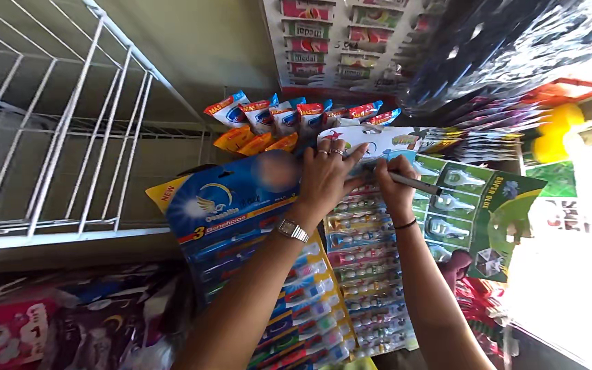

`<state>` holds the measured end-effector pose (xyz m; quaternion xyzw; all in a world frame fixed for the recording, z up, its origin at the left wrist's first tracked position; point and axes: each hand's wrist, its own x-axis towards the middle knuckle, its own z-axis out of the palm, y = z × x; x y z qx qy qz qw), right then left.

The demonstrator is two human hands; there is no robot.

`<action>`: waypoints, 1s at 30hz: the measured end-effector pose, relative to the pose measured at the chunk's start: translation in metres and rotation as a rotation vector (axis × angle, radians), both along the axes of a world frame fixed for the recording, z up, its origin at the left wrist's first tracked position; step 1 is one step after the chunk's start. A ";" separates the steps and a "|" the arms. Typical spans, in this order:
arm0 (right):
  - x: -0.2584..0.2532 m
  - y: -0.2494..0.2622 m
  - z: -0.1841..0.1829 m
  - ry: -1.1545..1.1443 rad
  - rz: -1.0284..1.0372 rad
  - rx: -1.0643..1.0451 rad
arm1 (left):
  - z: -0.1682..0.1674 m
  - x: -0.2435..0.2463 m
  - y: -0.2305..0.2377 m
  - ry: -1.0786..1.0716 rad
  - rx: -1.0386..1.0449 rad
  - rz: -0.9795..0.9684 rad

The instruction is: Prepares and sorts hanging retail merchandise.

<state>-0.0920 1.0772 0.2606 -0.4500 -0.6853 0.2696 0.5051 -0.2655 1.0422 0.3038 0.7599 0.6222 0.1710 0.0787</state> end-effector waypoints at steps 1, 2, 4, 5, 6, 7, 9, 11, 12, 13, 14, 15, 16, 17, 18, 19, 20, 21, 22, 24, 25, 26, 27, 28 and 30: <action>0.000 0.000 0.001 0.016 -0.007 -0.010 | 0.000 0.000 0.000 0.002 -0.002 -0.001; -0.001 0.000 0.001 0.018 -0.019 -0.015 | 0.001 0.000 0.000 0.001 -0.003 -0.002; -0.002 0.000 0.001 0.001 -0.025 -0.007 | 0.001 0.000 0.000 -0.001 -0.001 -0.004; -0.002 0.001 0.000 -0.009 -0.024 0.000 | 0.000 0.000 0.001 -0.002 0.000 -0.004; -0.002 0.001 0.000 -0.015 -0.022 0.002 | 0.000 0.000 0.001 0.002 -0.002 -0.003; -0.001 0.001 0.000 -0.018 -0.017 0.002 | 0.000 0.000 0.001 0.002 -0.005 -0.001; -0.001 0.001 0.000 -0.024 -0.010 -0.003 | 0.000 0.000 0.001 0.012 -0.007 0.002; 0.000 0.001 0.000 -0.025 -0.020 0.003 | 0.000 0.000 0.001 0.018 -0.008 0.002; 0.000 0.001 -0.001 -0.027 -0.026 0.012 | 0.000 0.000 0.001 0.019 -0.009 0.002; 0.000 0.001 -0.001 -0.030 -0.030 0.017 | 0.000 0.000 0.001 0.023 -0.013 0.002; 0.000 0.001 -0.002 -0.033 -0.028 0.016 | 0.000 0.000 0.001 0.027 -0.013 0.003; 0.000 0.001 -0.002 -0.030 -0.018 0.008 | -0.001 0.000 0.001 0.029 -0.007 0.005; 0.000 0.001 -0.002 -0.025 -0.009 -0.002 | -0.001 0.000 0.001 0.028 -0.003 0.002; 0.000 0.001 -0.001 -0.015 -0.005 -0.013 | -0.001 0.000 0.000 0.025 0.002 -0.001; 0.001 0.001 -0.001 -0.008 -0.010 -0.021 | -0.001 0.000 0.001 0.032 0.004 0.002; 0.000 0.002 0.000 0.003 -0.013 -0.026 | -0.001 0.000 0.001 0.036 -0.002 0.004; 0.000 0.002 -0.001 0.008 -0.011 -0.022 | -0.001 0.000 0.002 0.036 -0.006 0.004; -0.001 0.002 -0.001 0.014 -0.005 -0.013 | -0.001 0.000 0.002 0.036 -0.009 0.004; -0.001 0.003 -0.001 0.025 -0.005 -0.009 | -0.002 0.000 0.002 0.036 -0.006 0.003; 0.001 0.002 0.003 0.071 -0.008 -0.057 | -0.003 -0.001 0.002 0.018 0.004 -0.001; 0.004 0.001 0.006 0.100 -0.007 -0.104 | -0.003 -0.001 0.002 0.001 0.011 -0.004; 0.007 0.001 0.009 0.122 -0.007 -0.136 | -0.003 -0.001 0.001 -0.013 0.018 -0.004; 0.009 0.001 0.010 0.125 -0.017 -0.140 | -0.002 -0.001 0.001 -0.020 0.017 -0.004; 0.011 0.002 0.010 0.104 -0.027 -0.126 | -0.002 -0.001 0.001 -0.024 0.014 -0.003; 0.013 0.001 0.006 0.072 -0.030 -0.112 | -0.002 -0.001 0.001 -0.029 0.019 -0.005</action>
